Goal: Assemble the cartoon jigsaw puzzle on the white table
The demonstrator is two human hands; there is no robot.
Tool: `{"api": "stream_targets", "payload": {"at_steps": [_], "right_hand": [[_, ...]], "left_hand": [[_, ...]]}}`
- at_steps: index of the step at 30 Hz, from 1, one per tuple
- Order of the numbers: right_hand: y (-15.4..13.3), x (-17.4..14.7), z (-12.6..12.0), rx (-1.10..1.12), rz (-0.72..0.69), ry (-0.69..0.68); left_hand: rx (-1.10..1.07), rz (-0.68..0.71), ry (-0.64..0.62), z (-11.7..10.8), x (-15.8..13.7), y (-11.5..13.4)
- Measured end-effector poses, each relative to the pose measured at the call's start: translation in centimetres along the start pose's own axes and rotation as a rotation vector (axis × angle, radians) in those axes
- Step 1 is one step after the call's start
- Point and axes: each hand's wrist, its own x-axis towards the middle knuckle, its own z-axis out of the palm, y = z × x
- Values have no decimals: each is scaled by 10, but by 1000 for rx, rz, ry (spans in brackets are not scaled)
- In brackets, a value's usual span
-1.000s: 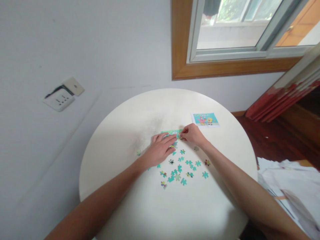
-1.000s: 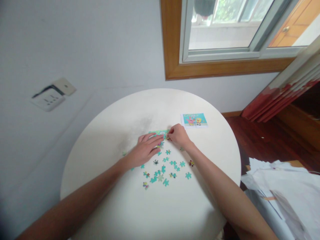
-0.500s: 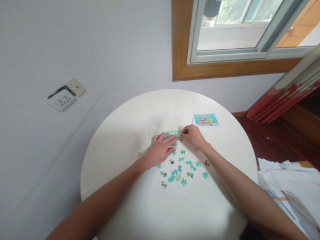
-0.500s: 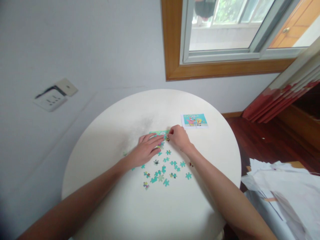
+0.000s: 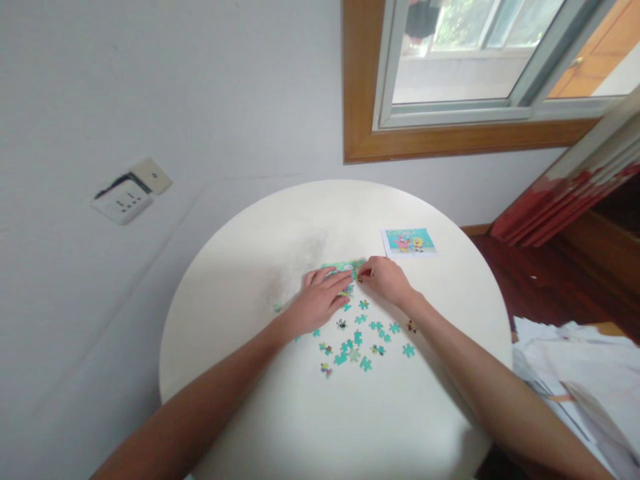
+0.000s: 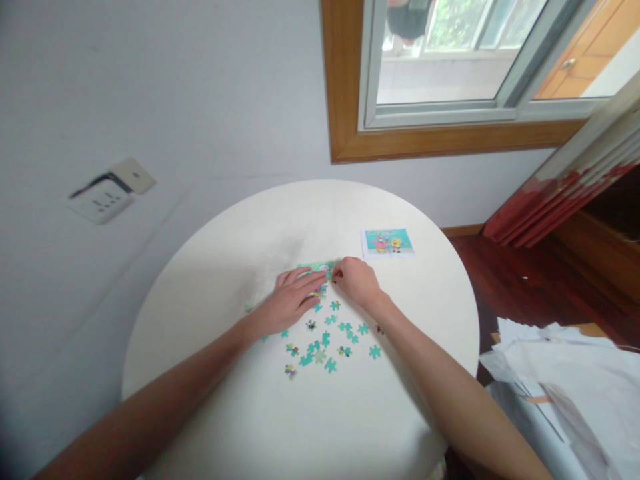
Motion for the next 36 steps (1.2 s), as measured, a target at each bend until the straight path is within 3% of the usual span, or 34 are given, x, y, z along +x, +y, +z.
{"api": "stream_targets", "payload": {"at_steps": [9,16,19,23,30,33,36], "right_hand": [[8,0,-11,29,15,92],[3,-1,1,21,-54,21],[4,0,0,45,-65,75],[15,1,-12,154,-43,241],[38,-4,-45,343,38,407],[38,-16,-62,401,64,414],[32,-39,-73,393,28,337]], "left_hand": [[-3,11,18,0,1,-1],[8,16,20,0,1,-1],[1,25,22,-1,1,0],[-24,22,64,-5,1,-1],[-46,22,139,-12,3,-2],[-47,13,146,-11,4,-4],[-47,11,148,-10,4,-6]]}}
